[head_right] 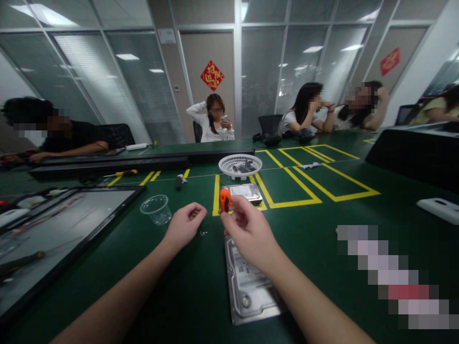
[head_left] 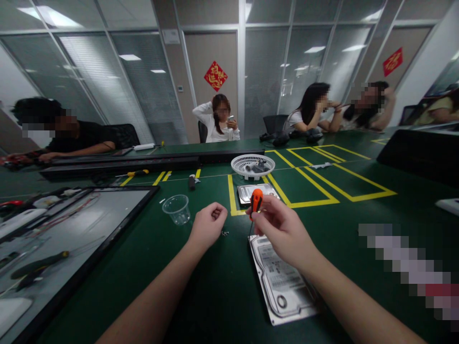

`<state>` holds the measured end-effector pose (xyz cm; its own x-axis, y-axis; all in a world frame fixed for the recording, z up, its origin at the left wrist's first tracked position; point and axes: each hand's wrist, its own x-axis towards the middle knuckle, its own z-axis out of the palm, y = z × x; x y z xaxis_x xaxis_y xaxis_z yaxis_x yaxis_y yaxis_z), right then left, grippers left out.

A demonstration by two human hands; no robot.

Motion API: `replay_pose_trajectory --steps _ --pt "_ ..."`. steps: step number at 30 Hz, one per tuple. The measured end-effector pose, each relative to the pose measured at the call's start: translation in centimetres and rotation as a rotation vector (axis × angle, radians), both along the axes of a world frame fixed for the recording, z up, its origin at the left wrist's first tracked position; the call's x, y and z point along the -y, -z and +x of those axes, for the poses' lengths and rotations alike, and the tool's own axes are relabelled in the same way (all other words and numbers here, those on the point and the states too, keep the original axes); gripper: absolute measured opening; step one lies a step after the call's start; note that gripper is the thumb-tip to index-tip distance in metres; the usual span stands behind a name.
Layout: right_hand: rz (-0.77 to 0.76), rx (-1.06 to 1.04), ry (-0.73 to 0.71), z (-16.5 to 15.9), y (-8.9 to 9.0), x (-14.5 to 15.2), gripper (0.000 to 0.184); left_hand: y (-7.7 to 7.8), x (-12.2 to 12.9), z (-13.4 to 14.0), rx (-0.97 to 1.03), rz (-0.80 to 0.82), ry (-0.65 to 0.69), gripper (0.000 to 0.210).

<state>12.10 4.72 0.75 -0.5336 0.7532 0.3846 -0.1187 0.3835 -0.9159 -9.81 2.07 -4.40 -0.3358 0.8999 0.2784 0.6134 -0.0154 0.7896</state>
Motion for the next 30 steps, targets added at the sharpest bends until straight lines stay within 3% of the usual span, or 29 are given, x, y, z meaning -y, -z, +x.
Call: replay_pose_trajectory --steps 4,11,19,30 --pt "0.012 -0.005 0.043 -0.03 0.24 -0.19 0.018 -0.02 0.00 0.01 0.005 0.001 0.006 0.022" --pt "-0.043 -0.062 -0.002 -0.22 -0.16 0.12 0.024 0.17 -0.08 -0.04 0.006 0.013 0.008 0.022" --pt "0.006 -0.027 -0.006 0.07 -0.12 0.20 0.014 0.10 -0.09 -0.04 -0.018 0.005 -0.002 0.022" --pt "-0.056 -0.101 -0.005 -0.23 0.11 0.11 0.026 0.25 -0.11 -0.22 -0.008 -0.004 0.001 0.022"
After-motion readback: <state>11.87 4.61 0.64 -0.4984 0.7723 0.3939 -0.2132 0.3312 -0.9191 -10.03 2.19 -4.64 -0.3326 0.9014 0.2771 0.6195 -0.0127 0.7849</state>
